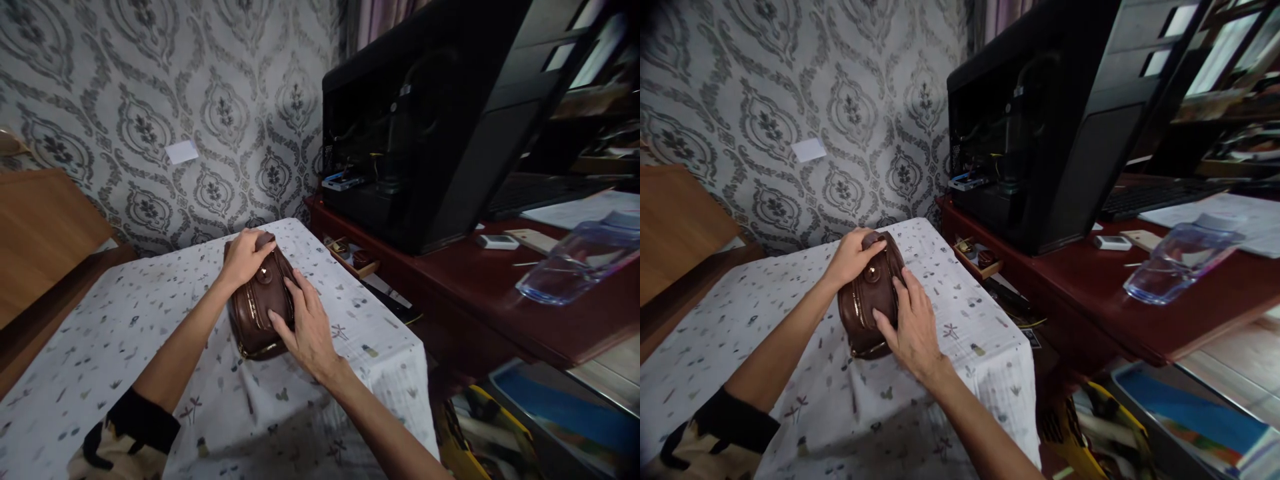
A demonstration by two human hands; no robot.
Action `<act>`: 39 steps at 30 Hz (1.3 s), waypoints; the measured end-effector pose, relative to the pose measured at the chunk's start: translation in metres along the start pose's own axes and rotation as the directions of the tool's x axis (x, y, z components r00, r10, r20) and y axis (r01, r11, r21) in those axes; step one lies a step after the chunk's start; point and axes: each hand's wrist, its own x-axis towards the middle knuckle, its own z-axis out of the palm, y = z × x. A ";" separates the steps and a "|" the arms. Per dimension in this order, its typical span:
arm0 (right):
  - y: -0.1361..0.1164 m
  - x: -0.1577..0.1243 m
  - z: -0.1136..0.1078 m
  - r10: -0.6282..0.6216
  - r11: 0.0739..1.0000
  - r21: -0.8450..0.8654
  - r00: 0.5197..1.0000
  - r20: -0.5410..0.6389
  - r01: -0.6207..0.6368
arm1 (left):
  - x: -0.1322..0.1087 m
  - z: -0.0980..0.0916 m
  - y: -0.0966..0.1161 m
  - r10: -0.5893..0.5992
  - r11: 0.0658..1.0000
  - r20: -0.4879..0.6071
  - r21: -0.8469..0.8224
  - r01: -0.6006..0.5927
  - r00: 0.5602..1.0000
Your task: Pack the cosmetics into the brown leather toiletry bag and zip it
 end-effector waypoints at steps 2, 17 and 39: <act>0.001 0.000 0.001 0.007 1.000 0.012 1.000 0.004 -0.007 | -0.002 -0.002 0.002 0.039 0.999 0.045 0.001 -0.039 0.998; -0.014 0.002 0.002 -0.047 0.993 -0.112 0.999 0.006 0.047 | -0.045 -0.024 -0.025 -0.132 0.990 -0.085 0.031 0.135 0.988; -0.013 0.004 0.003 -0.113 0.992 -0.057 0.992 0.057 0.116 | -0.064 -0.043 0.007 -0.089 0.978 0.010 0.190 0.085 0.996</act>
